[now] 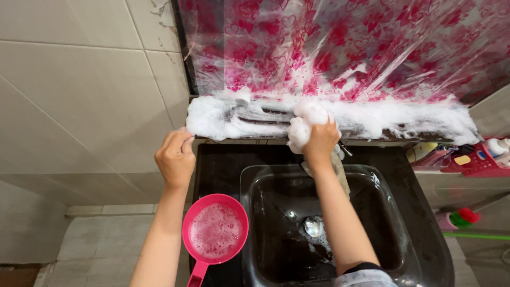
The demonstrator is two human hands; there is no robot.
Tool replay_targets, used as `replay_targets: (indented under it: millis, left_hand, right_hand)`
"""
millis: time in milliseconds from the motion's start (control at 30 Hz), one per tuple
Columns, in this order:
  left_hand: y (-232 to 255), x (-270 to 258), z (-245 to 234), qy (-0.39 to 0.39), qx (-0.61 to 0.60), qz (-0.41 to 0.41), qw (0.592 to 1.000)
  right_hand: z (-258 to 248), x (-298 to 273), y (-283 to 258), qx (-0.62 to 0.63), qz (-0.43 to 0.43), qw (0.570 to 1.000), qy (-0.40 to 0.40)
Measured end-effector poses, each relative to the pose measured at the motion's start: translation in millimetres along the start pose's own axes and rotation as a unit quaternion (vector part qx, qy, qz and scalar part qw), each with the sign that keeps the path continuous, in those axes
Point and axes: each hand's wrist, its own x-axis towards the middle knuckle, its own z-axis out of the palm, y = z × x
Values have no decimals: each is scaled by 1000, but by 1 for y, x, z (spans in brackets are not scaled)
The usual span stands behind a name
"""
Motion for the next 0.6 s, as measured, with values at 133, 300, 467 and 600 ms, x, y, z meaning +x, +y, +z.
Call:
replay_targets:
  millis: [133,300,467,600]
  left_hand:
    - [1,-1,2,2,3,-8,1000]
    - [1,-1,4,9,2,-7,1000]
    - [1,-2,3,6,1,-9,1000]
    - [1,-1,2,4,-1,-13,1000]
  right_hand:
    - [23,-14,-8,-3,26,1000,16]
    - [51,-14,-50,-20,-29,999,35]
    - [54,-1,-116,51,-32,998,19]
    - [38,7,-135,110,-47,993,6]
